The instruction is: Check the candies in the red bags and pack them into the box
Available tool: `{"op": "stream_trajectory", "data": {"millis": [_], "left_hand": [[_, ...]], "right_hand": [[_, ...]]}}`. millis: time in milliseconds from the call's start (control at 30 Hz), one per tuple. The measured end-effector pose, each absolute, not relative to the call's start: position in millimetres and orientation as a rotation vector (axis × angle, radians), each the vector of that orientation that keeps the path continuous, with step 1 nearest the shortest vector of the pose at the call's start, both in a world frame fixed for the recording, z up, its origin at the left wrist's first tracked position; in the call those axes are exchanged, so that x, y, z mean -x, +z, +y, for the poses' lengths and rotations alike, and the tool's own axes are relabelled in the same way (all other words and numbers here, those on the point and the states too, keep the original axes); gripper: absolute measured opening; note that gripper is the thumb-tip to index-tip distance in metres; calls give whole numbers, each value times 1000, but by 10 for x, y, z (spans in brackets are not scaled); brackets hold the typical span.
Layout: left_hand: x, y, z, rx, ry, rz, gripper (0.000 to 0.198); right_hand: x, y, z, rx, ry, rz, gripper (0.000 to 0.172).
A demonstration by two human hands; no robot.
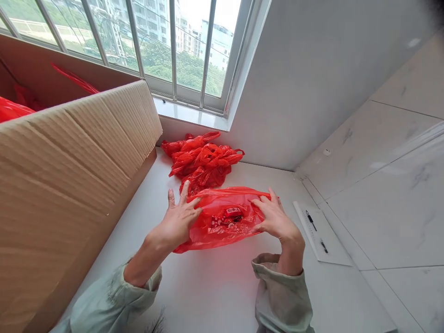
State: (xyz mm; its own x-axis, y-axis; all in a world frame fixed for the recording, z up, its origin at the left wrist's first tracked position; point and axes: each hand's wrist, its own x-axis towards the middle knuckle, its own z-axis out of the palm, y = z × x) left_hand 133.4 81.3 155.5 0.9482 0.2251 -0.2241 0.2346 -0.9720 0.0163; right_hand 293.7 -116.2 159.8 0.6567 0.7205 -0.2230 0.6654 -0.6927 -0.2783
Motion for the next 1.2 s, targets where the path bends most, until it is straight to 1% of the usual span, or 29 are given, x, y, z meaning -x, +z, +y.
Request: {"op": "stream_trajectory", "data": {"millis": [100, 167, 233, 300, 367, 433, 467, 567, 700, 800, 900, 967, 1033, 1100, 1133, 1167, 1200], "left_hand": [[-1315, 1564, 772, -3068, -342, 312, 55], [-1309, 1566, 652, -3092, -390, 291, 55], [-1283, 1589, 480, -3140, -417, 269, 57], [-1226, 1620, 303, -3219, -262, 144, 57], [-1154, 1637, 171, -3250, 17, -128, 56], [-1100, 1618, 115, -3225, 206, -378, 52], [-1089, 1591, 117, -3217, 234, -438, 50], [-1131, 1465, 201, -3237, 101, -327, 46], [-1244, 1341, 347, -3121, -155, -56, 38], [-1253, 1344, 406, -2978, -257, 3, 35], [-1210, 1372, 442, -2905, -298, 12, 16], [-1183, 1386, 483, -2873, -307, -1, 14], [-1172, 1400, 541, -2860, -285, -8, 14], [-1188, 1419, 601, -2864, -237, 1, 9], [-1207, 1429, 623, -2875, -200, 4, 11], [-1234, 1438, 635, -2892, -154, -4, 18], [-1268, 1442, 637, -2907, -102, -21, 25]], "right_hand": [[-2948, 1642, -1234, 2697, 479, -1053, 74], [-2900, 1668, -1269, 2702, 500, -1008, 74], [-2804, 1697, -1325, 2687, 500, -972, 68], [-2670, 1737, -1405, 2641, 379, -988, 56], [-2527, 1789, -1481, 2547, 164, -1102, 45], [-2415, 1837, -1507, 2422, -37, -1251, 41], [-2382, 1851, -1492, 2372, -93, -1316, 41], [-2403, 1824, -1356, 2334, -63, -1452, 42], [-2641, 1639, -1152, 2556, 219, -1390, 34], [-2823, 1490, -1105, 2766, 394, -1210, 47], [-2913, 1395, -1126, 2824, 475, -1161, 61], [-2922, 1366, -1159, 2816, 503, -1178, 65], [-2911, 1365, -1200, 2796, 564, -1179, 58], [-2895, 1390, -1247, 2736, 665, -1183, 40], [-2887, 1410, -1268, 2697, 696, -1203, 29], [-2878, 1433, -1286, 2660, 686, -1245, 20], [-2868, 1458, -1296, 2627, 635, -1304, 18]]}}
